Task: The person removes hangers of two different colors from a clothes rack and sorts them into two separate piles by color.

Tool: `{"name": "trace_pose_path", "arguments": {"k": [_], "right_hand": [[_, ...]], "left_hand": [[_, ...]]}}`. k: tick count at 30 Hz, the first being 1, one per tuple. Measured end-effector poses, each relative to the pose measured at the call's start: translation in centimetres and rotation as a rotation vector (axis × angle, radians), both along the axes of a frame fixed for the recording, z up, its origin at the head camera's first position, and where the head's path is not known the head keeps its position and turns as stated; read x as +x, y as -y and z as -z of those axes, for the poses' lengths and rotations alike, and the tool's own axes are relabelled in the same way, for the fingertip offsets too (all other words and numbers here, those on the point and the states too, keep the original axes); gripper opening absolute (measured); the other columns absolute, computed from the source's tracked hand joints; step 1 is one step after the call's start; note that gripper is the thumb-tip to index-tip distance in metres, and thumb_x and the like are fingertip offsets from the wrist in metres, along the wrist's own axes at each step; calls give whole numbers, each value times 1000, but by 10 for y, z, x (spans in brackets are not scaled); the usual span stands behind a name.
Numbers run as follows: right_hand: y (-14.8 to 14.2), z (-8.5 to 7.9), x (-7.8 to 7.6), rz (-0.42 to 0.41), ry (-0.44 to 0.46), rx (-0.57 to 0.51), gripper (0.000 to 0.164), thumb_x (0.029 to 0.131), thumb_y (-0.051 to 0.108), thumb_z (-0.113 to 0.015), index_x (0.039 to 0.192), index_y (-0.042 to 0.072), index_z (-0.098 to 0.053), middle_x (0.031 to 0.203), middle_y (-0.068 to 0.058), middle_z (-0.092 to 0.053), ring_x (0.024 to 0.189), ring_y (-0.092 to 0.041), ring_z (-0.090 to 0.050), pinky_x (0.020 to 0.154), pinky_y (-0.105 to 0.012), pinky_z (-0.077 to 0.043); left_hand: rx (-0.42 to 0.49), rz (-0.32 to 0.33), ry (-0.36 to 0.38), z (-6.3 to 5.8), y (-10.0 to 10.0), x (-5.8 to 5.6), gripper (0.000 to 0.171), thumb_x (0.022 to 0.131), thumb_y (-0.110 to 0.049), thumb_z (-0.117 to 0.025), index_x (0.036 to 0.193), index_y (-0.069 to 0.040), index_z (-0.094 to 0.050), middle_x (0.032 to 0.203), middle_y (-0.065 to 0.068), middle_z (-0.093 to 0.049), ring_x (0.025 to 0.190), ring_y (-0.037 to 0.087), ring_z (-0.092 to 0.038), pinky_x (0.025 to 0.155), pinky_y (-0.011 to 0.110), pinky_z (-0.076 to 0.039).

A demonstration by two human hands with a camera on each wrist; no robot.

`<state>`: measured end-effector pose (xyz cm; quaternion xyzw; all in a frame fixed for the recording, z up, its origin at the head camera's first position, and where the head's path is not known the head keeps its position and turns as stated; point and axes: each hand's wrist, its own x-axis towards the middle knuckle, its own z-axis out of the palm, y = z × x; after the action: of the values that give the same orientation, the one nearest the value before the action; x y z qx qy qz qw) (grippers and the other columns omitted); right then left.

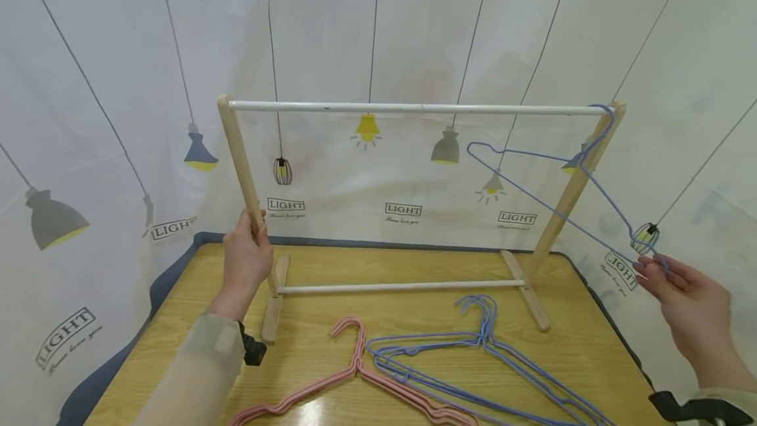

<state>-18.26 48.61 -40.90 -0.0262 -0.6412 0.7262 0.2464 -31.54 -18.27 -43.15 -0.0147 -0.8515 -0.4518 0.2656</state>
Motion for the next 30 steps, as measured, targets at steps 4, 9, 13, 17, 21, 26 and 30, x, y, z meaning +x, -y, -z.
{"name": "trace_pose_path", "arguments": {"k": [4, 9, 13, 17, 21, 26, 30], "right_hand": [[7, -3, -1, -49, -91, -53, 29, 104, 1, -60, 131, 6, -70, 111, 0, -78, 94, -11, -77, 82, -22, -57], [16, -7, -1, -28, -108, -39, 31, 107, 2, -55, 134, 5, -68, 111, -1, -78, 95, -11, -77, 85, -22, -56], [25, -15, -2, 92, -88, 9, 36, 109, 8, -52, 142, -1, -60, 109, 2, -78, 94, -8, -76, 87, -18, -55], [33, -25, -5, 229, -90, -24, 31, 108, 8, -51, 133, -2, -66, 103, -1, -78, 88, -9, -77, 87, -16, -55], [37, -31, -6, 271, -157, -51, 25, 106, 4, -54, 122, -5, -72, 98, -6, -79, 83, -12, -77, 84, -19, -57], [39, -40, -2, 253, -244, -34, 26, 105, 5, -55, 122, -9, -70, 100, -8, -78, 85, -13, -77, 86, -19, -56], [42, -48, 1, 262, -276, -31, 28, 107, 9, -54, 123, -8, -69, 103, -8, -77, 90, -13, -76, 90, -17, -54]], "left_hand": [[-2, 1, -8, 0, 0, 0, 44, 108, 1, -52, 152, -2, -50, 143, 23, -62, 120, 43, -67, 86, 57, -60], [-1, 3, -9, 0, -1, 0, 43, 107, 2, -53, 150, -1, -51, 144, 24, -62, 121, 44, -66, 87, 57, -59], [-2, 5, -9, 0, 0, 0, 45, 107, 3, -53, 152, -1, -49, 143, 24, -62, 121, 44, -66, 88, 57, -59], [-4, 2, -14, 1, 0, -1, 46, 106, 4, -53, 152, -1, -50, 141, 25, -63, 118, 44, -68, 86, 57, -60], [-13, -6, -17, 1, 0, 0, 42, 107, 2, -53, 149, -2, -53, 136, 28, -65, 114, 44, -70, 82, 57, -60], [-21, -10, -17, 0, 0, 0, 40, 107, 0, -53, 147, -3, -54, 134, 30, -66, 112, 45, -70, 80, 57, -61], [-17, -9, -25, -1, 1, 1, 40, 107, 1, -53, 147, -2, -55, 134, 30, -66, 112, 45, -70, 80, 57, -61]]}}
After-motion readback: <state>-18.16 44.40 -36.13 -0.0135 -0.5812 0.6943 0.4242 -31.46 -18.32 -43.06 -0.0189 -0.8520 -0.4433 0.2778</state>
